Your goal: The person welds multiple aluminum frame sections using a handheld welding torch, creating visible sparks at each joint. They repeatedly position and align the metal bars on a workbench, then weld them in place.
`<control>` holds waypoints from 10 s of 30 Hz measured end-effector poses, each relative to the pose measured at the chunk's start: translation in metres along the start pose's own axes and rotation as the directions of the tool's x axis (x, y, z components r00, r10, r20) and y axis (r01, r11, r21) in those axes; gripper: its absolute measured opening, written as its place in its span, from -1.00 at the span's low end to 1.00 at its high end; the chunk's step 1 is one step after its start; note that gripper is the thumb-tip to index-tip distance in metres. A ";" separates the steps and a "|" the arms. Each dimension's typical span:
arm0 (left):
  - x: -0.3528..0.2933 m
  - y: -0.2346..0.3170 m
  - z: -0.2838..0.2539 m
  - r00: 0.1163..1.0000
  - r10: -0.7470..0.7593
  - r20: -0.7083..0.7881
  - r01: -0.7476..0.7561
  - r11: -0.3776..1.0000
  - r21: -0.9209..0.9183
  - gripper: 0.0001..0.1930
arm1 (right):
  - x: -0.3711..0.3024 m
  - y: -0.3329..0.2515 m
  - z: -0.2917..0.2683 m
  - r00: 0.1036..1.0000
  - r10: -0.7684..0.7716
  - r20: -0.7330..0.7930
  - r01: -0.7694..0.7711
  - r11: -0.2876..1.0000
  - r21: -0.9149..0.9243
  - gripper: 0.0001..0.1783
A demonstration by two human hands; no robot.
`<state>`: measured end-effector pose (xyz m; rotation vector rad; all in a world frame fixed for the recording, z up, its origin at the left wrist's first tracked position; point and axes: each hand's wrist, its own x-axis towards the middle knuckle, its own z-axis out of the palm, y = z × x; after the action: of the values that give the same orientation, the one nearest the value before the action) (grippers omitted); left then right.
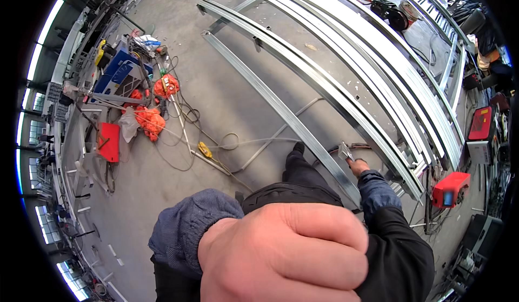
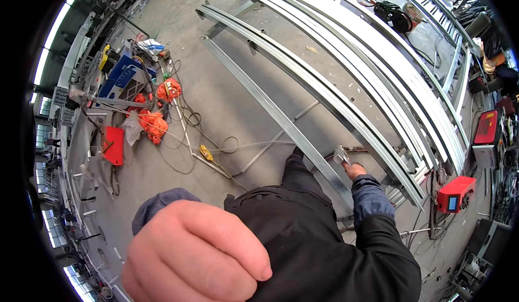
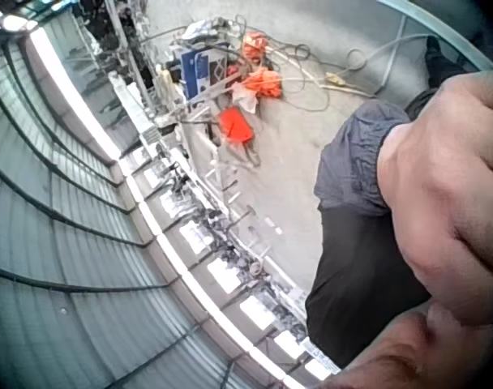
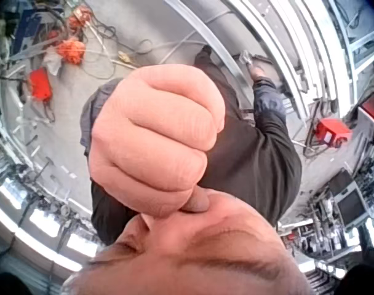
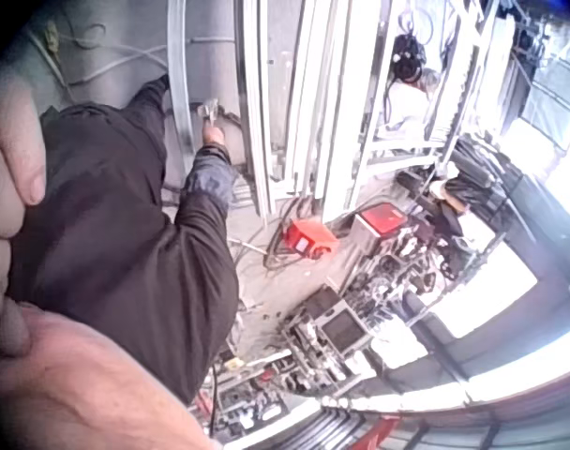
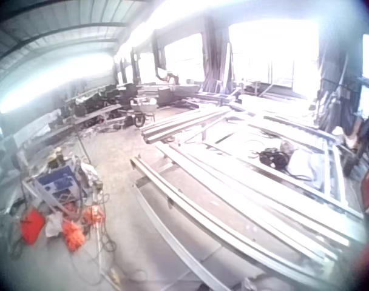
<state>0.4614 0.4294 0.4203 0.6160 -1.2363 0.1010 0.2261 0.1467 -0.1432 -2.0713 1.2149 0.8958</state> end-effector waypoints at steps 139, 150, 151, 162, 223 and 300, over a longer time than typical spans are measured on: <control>0.046 -0.492 -0.301 -0.433 -0.534 0.726 0.149 0.753 0.642 -0.26 | -0.136 -0.276 -0.281 0.779 -0.415 -0.470 0.520 0.847 0.114 0.09; -0.107 -0.559 -0.413 -0.522 -0.508 0.686 0.324 0.625 0.710 -0.21 | -0.013 -0.328 -0.200 0.873 -0.383 -0.301 0.450 0.872 0.195 0.15; -0.114 -0.565 -0.422 -0.525 -0.513 0.679 0.301 0.634 0.712 -0.19 | -0.004 -0.333 -0.200 0.876 -0.385 -0.291 0.445 0.877 0.179 0.15; -0.170 -0.606 -0.450 -0.678 -0.454 0.578 0.310 0.536 0.785 0.09 | 0.050 -0.332 -0.176 0.889 -0.426 -0.170 0.459 0.822 0.337 0.19; -0.215 -0.585 -0.432 -0.210 -0.476 0.854 -0.110 0.879 0.463 -0.41 | -0.020 -0.305 -0.068 0.436 0.035 -0.899 0.464 0.848 0.257 -0.54; -0.089 -0.368 -0.373 -0.494 -0.232 0.838 0.700 0.465 0.542 -0.57 | -0.424 -0.390 -0.079 0.760 0.315 -0.568 0.187 0.731 0.656 -0.42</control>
<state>0.8931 0.3277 0.1279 0.9901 -2.1190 -2.0071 0.4417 0.4704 0.2885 -1.7116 1.6536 -0.3405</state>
